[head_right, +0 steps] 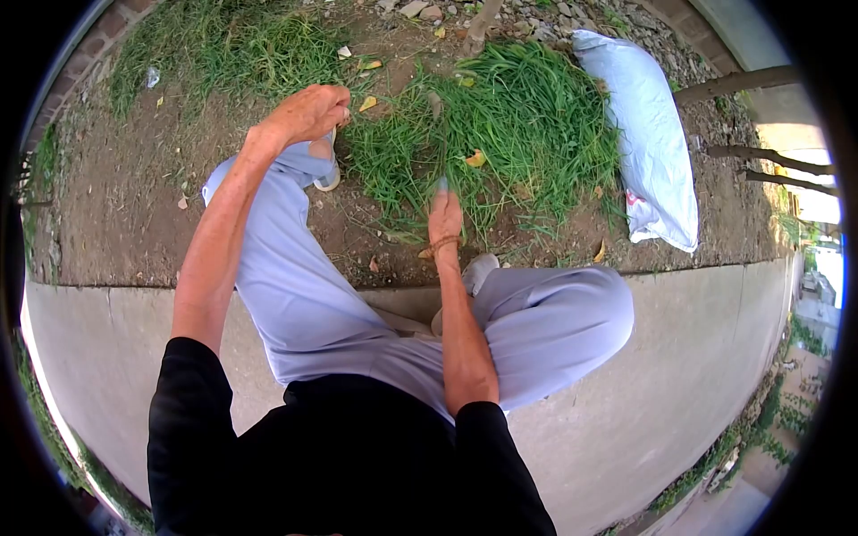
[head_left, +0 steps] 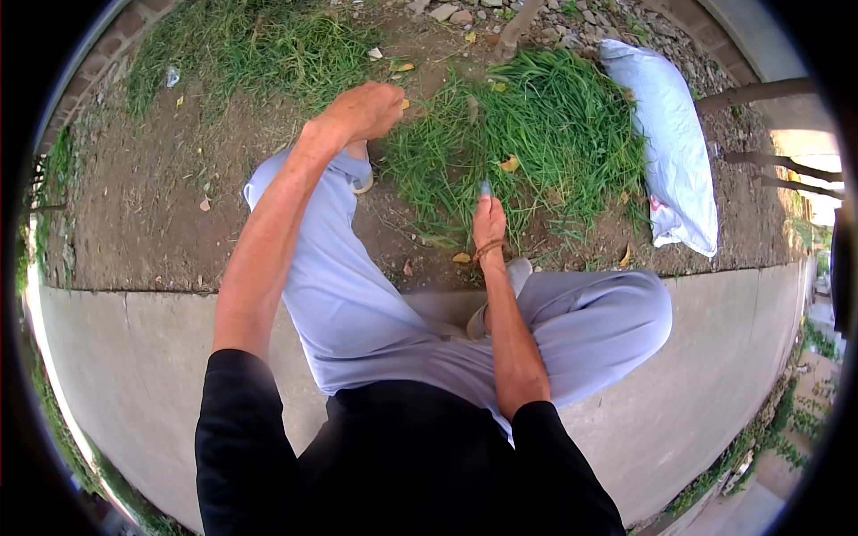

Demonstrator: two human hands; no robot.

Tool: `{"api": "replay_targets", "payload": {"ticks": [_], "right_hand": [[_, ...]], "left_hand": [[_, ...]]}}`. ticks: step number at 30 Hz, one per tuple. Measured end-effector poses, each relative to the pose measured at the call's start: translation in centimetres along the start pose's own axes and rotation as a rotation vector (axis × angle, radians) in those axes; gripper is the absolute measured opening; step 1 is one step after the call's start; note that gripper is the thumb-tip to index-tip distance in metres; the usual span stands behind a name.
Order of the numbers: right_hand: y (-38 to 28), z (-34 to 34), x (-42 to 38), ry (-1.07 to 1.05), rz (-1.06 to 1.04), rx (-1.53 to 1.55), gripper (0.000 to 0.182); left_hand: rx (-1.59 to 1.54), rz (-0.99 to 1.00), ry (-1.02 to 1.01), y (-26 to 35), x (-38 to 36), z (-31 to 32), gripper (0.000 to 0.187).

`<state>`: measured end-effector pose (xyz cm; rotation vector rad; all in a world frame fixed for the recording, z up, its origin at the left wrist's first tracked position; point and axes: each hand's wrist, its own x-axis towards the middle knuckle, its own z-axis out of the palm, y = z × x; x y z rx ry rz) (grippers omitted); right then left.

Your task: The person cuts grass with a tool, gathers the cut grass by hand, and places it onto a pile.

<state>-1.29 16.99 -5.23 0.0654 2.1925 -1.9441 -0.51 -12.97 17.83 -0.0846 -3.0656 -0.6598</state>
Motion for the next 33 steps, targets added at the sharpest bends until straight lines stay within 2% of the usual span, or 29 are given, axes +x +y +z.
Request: {"api": "replay_targets", "payload": {"ticks": [2,5,6,8,10,12,16,18,19,21,22,24,25,27,31,33], "right_hand": [[3.6,-1.4,0.0,0.051,-0.091,-0.533,0.035],[9.4,-1.7,-0.6,0.068,-0.163,-0.448,0.032],[6.9,-1.5,-1.2,0.069,-0.163,-0.449,0.032],[-1.6,-0.6,-3.3,-0.077,0.578,0.287,0.032],[-2.3,-0.2,-2.8,-0.108,0.556,0.232,0.034],[-3.3,0.0,-2.5,-0.180,0.508,0.178,0.035],[-4.7,0.9,-1.9,-0.186,0.388,0.125,0.037],[-2.5,1.1,-1.3,-0.058,0.095,0.022,0.038],[-0.7,0.8,-1.0,-0.057,0.095,0.022,0.038],[3.9,0.0,-0.2,0.096,-0.272,-0.273,0.038],[6.5,-0.3,0.0,0.095,-0.272,-0.274,0.038],[10.6,-0.8,-0.4,0.101,-0.153,-0.533,0.036],[7.9,-0.6,-1.4,0.101,-0.151,-0.534,0.036],[-1.7,0.1,-3.8,-0.098,0.537,0.099,0.036],[-3.8,0.7,-2.9,-0.196,0.489,0.075,0.038],[-4.3,1.2,-2.5,-0.191,0.383,0.162,0.040]], "left_hand": [[0.000,-0.012,-0.012,0.1,0.0,-0.1,0.018],[0.015,-0.042,-0.037,0.1,0.0,-0.2,0.017],[0.013,-0.041,-0.037,0.0,0.0,-0.2,0.017],[0.021,-0.026,-0.017,0.1,0.1,0.0,0.017],[0.018,-0.018,-0.014,0.4,0.0,0.0,0.017],[0.013,-0.014,-0.011,0.3,0.2,-0.1,0.017],[0.008,-0.005,-0.020,0.1,0.2,0.2,0.018],[0.009,0.004,-0.016,0.1,0.2,0.2,0.019],[0.014,0.002,-0.013,0.0,0.2,0.2,0.019],[0.018,0.001,-0.011,0.0,0.3,0.2,0.019],[0.010,0.002,-0.014,0.1,0.3,0.1,0.019],[0.003,-0.001,-0.017,0.1,0.2,-0.1,0.019],[0.009,0.020,-0.005,0.1,0.1,0.0,0.019],[0.012,0.045,0.007,0.2,0.1,0.1,0.019],[0.008,0.036,0.011,0.4,0.2,-0.1,0.018],[0.013,0.040,0.011,0.4,0.2,0.0,0.018]]}}
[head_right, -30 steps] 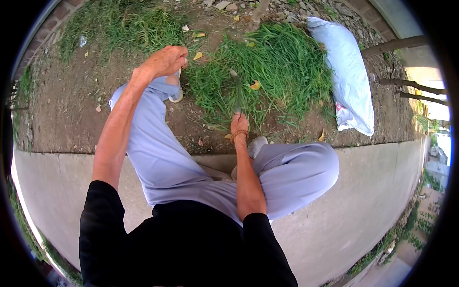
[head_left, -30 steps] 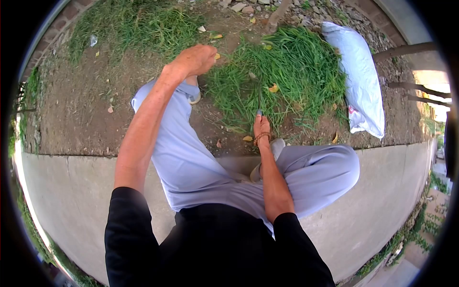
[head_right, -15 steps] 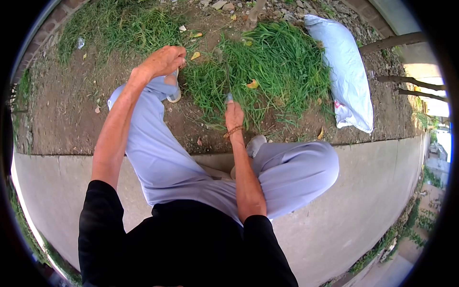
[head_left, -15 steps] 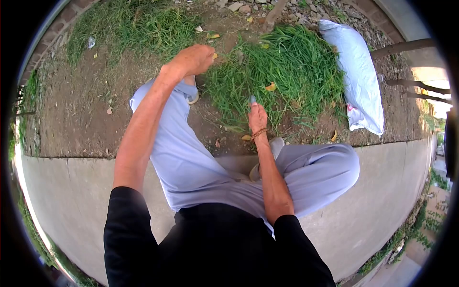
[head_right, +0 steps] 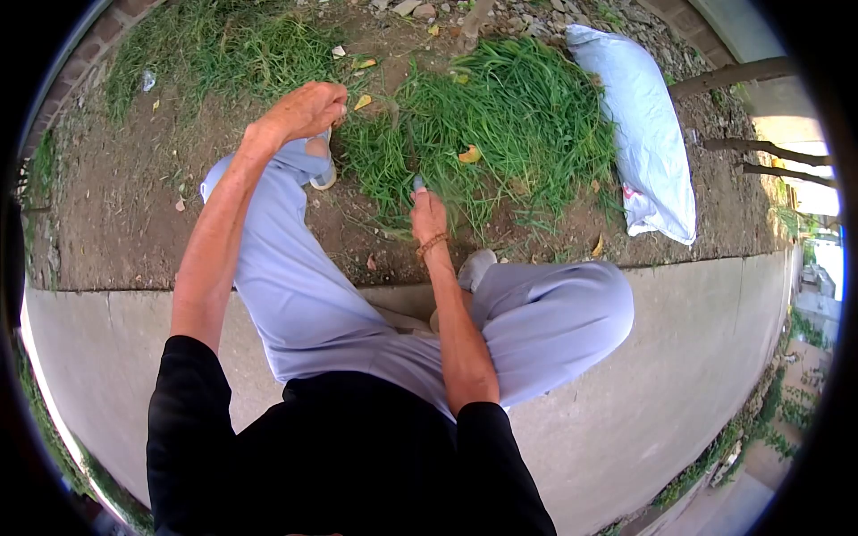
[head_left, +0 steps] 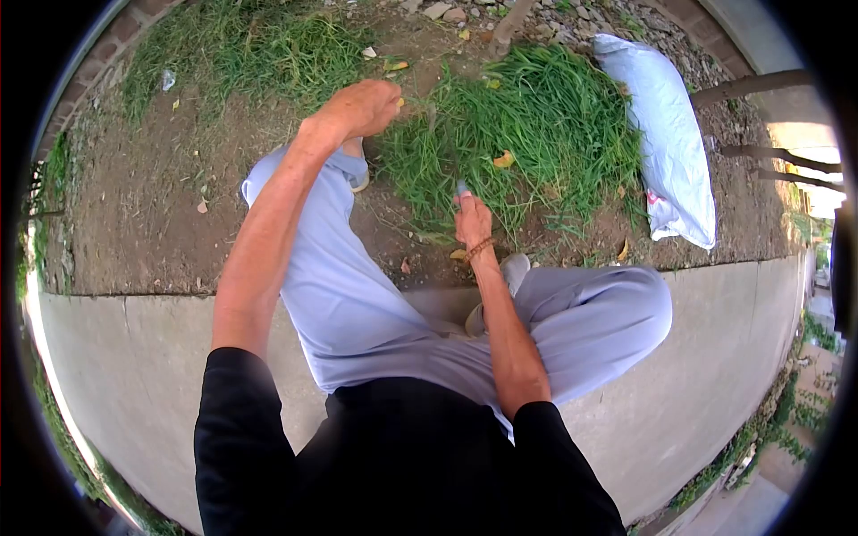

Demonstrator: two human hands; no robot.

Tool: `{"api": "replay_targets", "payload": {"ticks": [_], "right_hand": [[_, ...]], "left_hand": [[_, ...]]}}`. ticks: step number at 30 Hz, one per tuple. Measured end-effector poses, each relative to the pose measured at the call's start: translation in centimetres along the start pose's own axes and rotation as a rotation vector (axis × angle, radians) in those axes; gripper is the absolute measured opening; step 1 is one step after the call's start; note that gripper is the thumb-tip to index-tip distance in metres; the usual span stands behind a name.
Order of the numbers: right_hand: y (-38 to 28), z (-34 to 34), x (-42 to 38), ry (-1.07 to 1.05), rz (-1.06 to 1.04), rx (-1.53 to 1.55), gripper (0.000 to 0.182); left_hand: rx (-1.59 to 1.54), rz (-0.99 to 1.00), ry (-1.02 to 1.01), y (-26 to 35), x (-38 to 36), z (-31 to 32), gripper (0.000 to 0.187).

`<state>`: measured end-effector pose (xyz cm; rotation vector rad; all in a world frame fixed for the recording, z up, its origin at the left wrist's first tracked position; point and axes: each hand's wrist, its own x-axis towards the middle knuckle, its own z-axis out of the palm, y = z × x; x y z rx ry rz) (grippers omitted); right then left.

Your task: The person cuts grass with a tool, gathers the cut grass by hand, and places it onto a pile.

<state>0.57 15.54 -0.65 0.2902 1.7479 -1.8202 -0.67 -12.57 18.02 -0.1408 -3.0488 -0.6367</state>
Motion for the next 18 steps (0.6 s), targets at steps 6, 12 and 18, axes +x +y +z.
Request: {"api": "replay_targets", "payload": {"ticks": [6,12,18], "right_hand": [[2.6,-1.3,2.3,0.285,-0.524,-0.437,0.044],[8.5,-1.3,1.1,0.339,-0.329,-0.671,0.040],[1.8,0.6,-0.7,0.069,0.105,-0.024,0.036]], "left_hand": [[0.004,-0.036,-0.033,0.0,0.4,0.1,0.018],[-0.008,0.015,-0.006,-0.1,0.7,0.2,0.017],[-0.003,-0.007,-0.038,0.1,0.5,-0.2,0.016]]}}
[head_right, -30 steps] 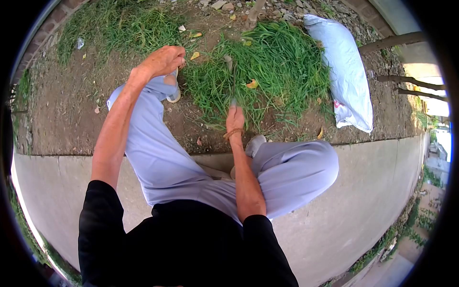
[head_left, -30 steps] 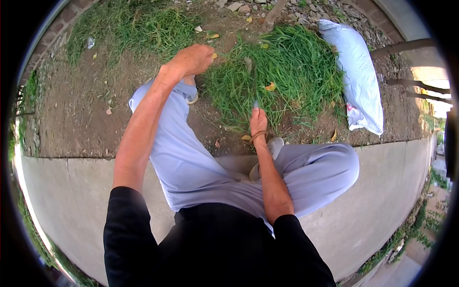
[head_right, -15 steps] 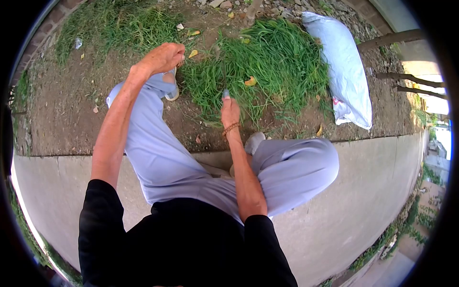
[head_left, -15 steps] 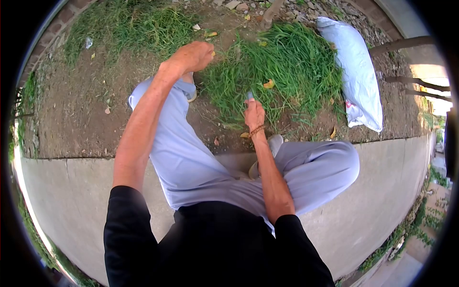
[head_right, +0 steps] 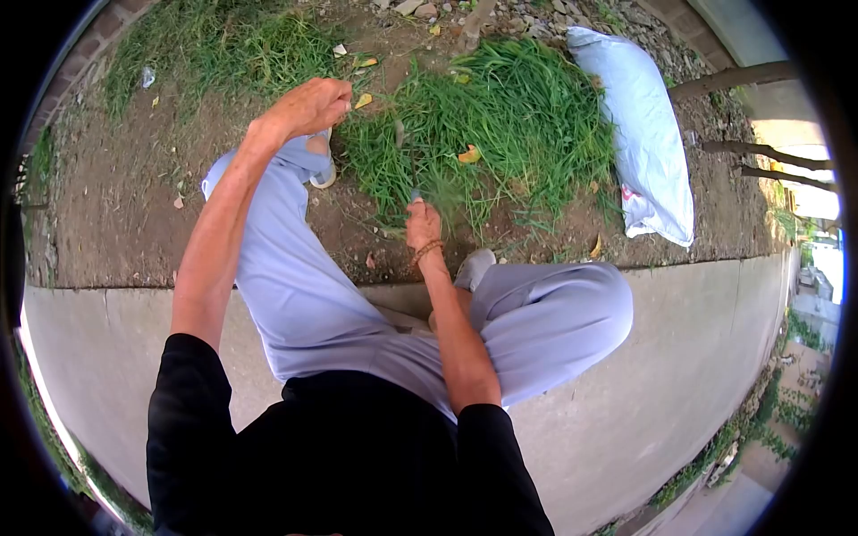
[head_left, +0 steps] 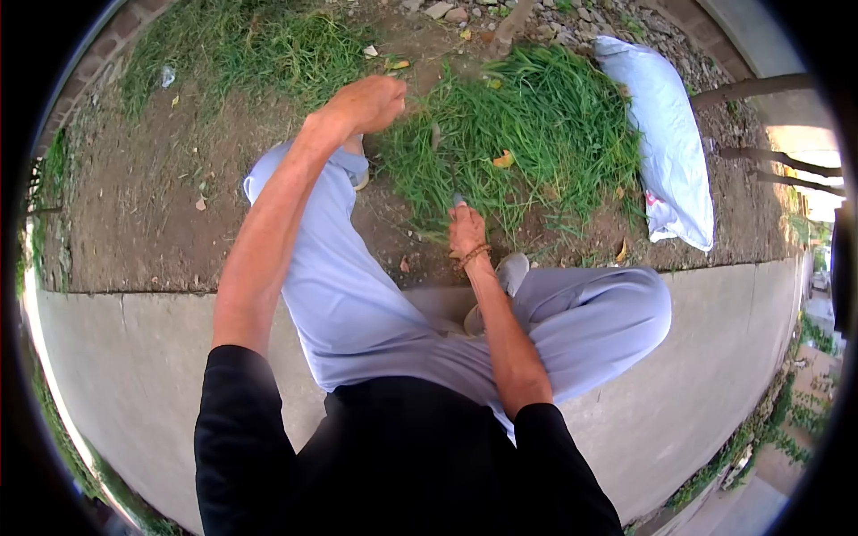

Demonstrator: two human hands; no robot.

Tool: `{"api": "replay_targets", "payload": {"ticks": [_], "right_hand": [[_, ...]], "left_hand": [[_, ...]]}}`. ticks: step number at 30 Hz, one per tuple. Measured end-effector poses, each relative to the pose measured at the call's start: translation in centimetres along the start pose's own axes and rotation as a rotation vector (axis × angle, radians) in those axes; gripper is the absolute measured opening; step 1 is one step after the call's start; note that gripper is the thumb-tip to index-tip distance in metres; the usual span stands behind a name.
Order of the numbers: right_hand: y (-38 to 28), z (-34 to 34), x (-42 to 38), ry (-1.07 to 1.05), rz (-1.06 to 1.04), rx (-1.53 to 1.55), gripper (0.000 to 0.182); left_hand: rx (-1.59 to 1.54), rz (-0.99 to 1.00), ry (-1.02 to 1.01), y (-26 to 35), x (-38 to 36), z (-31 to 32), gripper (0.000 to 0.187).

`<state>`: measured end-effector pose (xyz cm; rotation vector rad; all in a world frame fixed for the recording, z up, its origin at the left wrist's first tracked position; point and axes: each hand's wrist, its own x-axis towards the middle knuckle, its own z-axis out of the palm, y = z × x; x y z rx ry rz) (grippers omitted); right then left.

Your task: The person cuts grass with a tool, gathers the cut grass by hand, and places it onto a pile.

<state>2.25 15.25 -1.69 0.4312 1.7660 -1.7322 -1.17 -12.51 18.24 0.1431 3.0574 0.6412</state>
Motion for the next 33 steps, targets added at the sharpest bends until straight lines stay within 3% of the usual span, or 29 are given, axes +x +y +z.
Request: {"api": "replay_targets", "payload": {"ticks": [5,8,9,11,14,15,17,19,25,27,29,31,33], "right_hand": [[-2.8,-0.1,0.2,-0.031,-0.083,0.076,0.036],[0.1,-1.4,4.9,0.104,-0.409,-0.120,0.041],[0.4,-2.0,5.3,0.103,-0.409,-0.121,0.041],[1.0,-3.0,6.1,0.097,-0.243,-0.350,0.040],[6.4,-4.3,9.8,0.055,-0.162,-0.263,0.026],[5.4,-3.7,8.3,0.056,-0.162,-0.263,0.026],[1.1,-1.3,2.3,-0.022,0.035,-0.067,0.028],[0.2,-1.0,1.6,-0.053,0.106,0.047,0.028],[-2.9,-1.1,2.7,0.004,-0.166,0.031,0.035],[-2.9,-1.4,3.8,0.122,-0.377,-0.141,0.036],[-0.3,-2.8,5.8,0.102,-0.369,-0.147,0.038],[5.0,-4.5,9.5,0.253,-0.661,-0.377,0.028],[9.2,-5.9,11.0,0.225,-0.568,-0.361,0.028]], "left_hand": [[-0.030,0.019,0.033,-0.3,-0.3,0.1,0.017],[-0.028,0.024,0.041,-0.4,-0.4,0.1,0.017],[-0.028,0.024,0.041,-0.4,-0.4,0.2,0.017],[-0.015,-0.008,0.032,-0.5,-0.4,0.2,0.017],[-0.002,0.003,0.035,-0.7,-0.4,0.4,0.017],[-0.003,0.004,0.035,-0.7,-0.4,0.5,0.017],[-0.003,0.028,0.081,-0.7,-0.4,0.7,0.018],[-0.010,0.029,0.071,-0.5,-0.3,0.6,0.018],[-0.030,0.006,0.055,-0.6,-0.2,0.6,0.019],[-0.031,0.003,0.054,-0.7,-0.2,0.6,0.019],[-0.023,0.019,0.051,-0.8,-0.2,0.6,0.019],[-0.019,0.004,0.039,-0.6,-0.4,0.3,0.019],[-0.012,-0.011,0.029,-0.4,-0.5,0.1,0.019]]}}
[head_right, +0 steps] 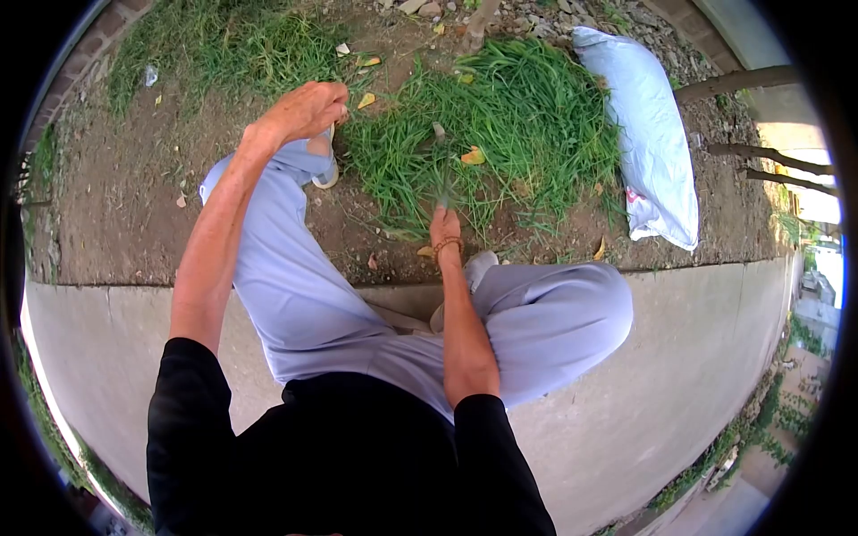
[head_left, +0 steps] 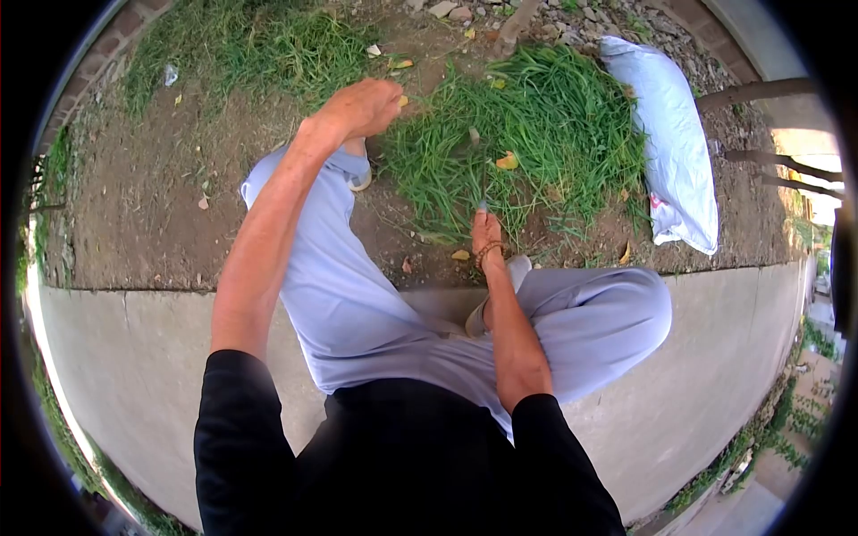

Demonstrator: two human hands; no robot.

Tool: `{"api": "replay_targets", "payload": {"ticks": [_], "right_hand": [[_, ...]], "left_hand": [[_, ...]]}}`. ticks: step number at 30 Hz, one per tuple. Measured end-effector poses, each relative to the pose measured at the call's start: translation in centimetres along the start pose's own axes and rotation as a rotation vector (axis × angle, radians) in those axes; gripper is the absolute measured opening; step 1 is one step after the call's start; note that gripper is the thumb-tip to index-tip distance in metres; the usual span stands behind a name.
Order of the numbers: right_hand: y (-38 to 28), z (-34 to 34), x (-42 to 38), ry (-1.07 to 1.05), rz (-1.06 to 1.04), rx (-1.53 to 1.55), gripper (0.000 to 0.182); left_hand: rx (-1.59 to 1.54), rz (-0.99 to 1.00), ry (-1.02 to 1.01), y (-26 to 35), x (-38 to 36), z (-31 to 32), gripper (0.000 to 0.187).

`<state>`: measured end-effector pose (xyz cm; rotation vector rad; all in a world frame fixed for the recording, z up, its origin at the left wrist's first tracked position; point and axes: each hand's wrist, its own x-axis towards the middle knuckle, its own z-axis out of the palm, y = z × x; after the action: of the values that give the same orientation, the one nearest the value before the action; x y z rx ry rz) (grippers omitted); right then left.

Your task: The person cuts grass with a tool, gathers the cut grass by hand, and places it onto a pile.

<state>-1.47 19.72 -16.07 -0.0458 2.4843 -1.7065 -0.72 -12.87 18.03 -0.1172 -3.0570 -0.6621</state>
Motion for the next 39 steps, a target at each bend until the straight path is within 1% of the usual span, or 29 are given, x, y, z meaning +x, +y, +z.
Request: {"api": "replay_targets", "payload": {"ticks": [1,2,4,5,6,9,11,12,14,15,16,17,18,19,21,22,24,25,26,27,28,29,31,32,34,35,36,38,39], "right_hand": [[-0.7,-0.3,-1.0,-0.041,0.093,0.013,0.028],[-1.5,-0.6,-1.6,-0.040,0.091,0.014,0.028],[-10.7,-1.5,-3.8,-0.168,0.627,0.447,0.032],[-12.0,-1.4,-4.0,-0.174,0.636,0.490,0.032],[-12.8,-1.5,-3.9,-0.169,0.632,0.493,0.032],[-14.7,-1.9,-3.6,-0.266,0.614,0.432,0.034],[-15.7,-1.9,-2.9,-0.236,0.512,0.474,0.035],[-15.5,-1.9,-2.5,-0.238,0.512,0.474,0.035],[-15.2,-1.7,-1.8,-0.109,0.426,0.476,0.036],[-14.5,-1.8,-1.4,-0.097,0.375,0.416,0.035],[-11.1,-1.5,-0.5,-0.097,0.376,0.417,0.035],[-5.9,-0.8,0.6,-0.030,0.171,0.194,0.033],[-2.5,-0.3,1.2,0.038,-0.034,-0.030,0.032],[-1.3,-0.2,0.8,0.040,-0.034,-0.030,0.032],[0.0,-0.2,-1.2,0.053,-0.111,-0.150,0.031],[-1.2,-0.1,-2.0,0.054,-0.111,-0.150,0.031],[-4.8,0.3,-3.5,-0.138,0.397,0.168,0.031],[-9.5,-0.6,-4.4,-0.197,0.583,0.527,0.034],[-11.8,-1.2,-4.5,-0.194,0.581,0.528,0.034],[-13.5,-1.6,-4.5,-0.249,0.588,0.479,0.035],[-14.0,-1.7,-4.5,-0.305,0.595,0.428,0.036],[-14.6,-1.7,-4.3,-0.305,0.595,0.428,0.036],[-15.5,-1.3,-3.7,-0.228,0.462,0.462,0.036],[-15.9,-1.5,-3.4,-0.230,0.463,0.460,0.036],[-16.8,-2.0,-2.5,-0.132,0.371,0.327,0.033],[-14.1,-1.8,-1.3,-0.124,0.291,0.297,0.037],[-11.1,-1.8,-0.9,-0.126,0.292,0.297,0.037],[-7.0,-1.8,-0.3,0.010,0.024,-0.090,0.041],[-7.9,-2.5,-1.2,-0.014,0.106,-0.242,0.036]], "left_hand": [[0.006,-0.020,-0.012,0.0,0.0,0.0,0.019],[0.011,-0.040,-0.022,0.0,0.0,0.1,0.019],[0.007,-0.014,-0.006,-0.5,0.1,0.5,0.019],[0.005,0.013,0.010,-0.6,0.3,0.7,0.019],[0.006,0.019,0.012,-0.2,0.3,0.5,0.019],[-0.025,-0.022,-0.012,0.2,0.2,0.3,0.018],[-0.005,0.024,0.031,0.1,0.1,0.4,0.018],[-0.005,0.022,0.031,0.0,0.1,0.5,0.018],[-0.016,0.004,0.005,-0.2,0.1,0.5,0.018],[-0.015,0.004,0.006,-0.3,0.1,0.5,0.018],[-0.006,0.012,0.017,-0.3,0.0,0.5,0.019],[0.003,0.021,0.028,-0.3,0.0,0.5,0.019],[0.003,0.023,0.028,-0.2,0.1,0.4,0.019],[0.000,-0.009,-0.008,-0.2,0.1,0.3,0.019],[-0.003,-0.039,-0.045,0.0,0.2,0.1,0.019],[0.001,-0.022,-0.028,0.1,0.2,0.1,0.019],[0.004,-0.003,-0.009,0.3,0.2,0.1,0.019],[-0.002,0.007,-0.002,0.4,0.1,0.1,0.019],[-0.007,0.017,0.007,0.5,0.2,0.0,0.018],[-0.005,0.019,0.007,0.5,0.2,0.0,0.018],[-0.009,0.017,-0.001,0.5,0.3,0.1,0.018],[-0.013,0.014,-0.009,0.4,0.3,0.1,0.018],[-0.011,0.021,0.005,0.3,0.2,0.2,0.017],[-0.007,0.027,0.017,0.3,0.1,0.3,0.017],[-0.012,0.044,0.028,-0.2,0.1,0.4,0.017],[-0.018,0.067,0.039,-0.3,0.1,0.5,0.017],[-0.018,0.065,0.038,-0.3,0.0,0.5,0.017],[-0.009,0.024,0.027,0.0,0.0,0.2,0.017],[-0.009,0.026,0.028,0.1,0.0,0.1,0.017]]}}
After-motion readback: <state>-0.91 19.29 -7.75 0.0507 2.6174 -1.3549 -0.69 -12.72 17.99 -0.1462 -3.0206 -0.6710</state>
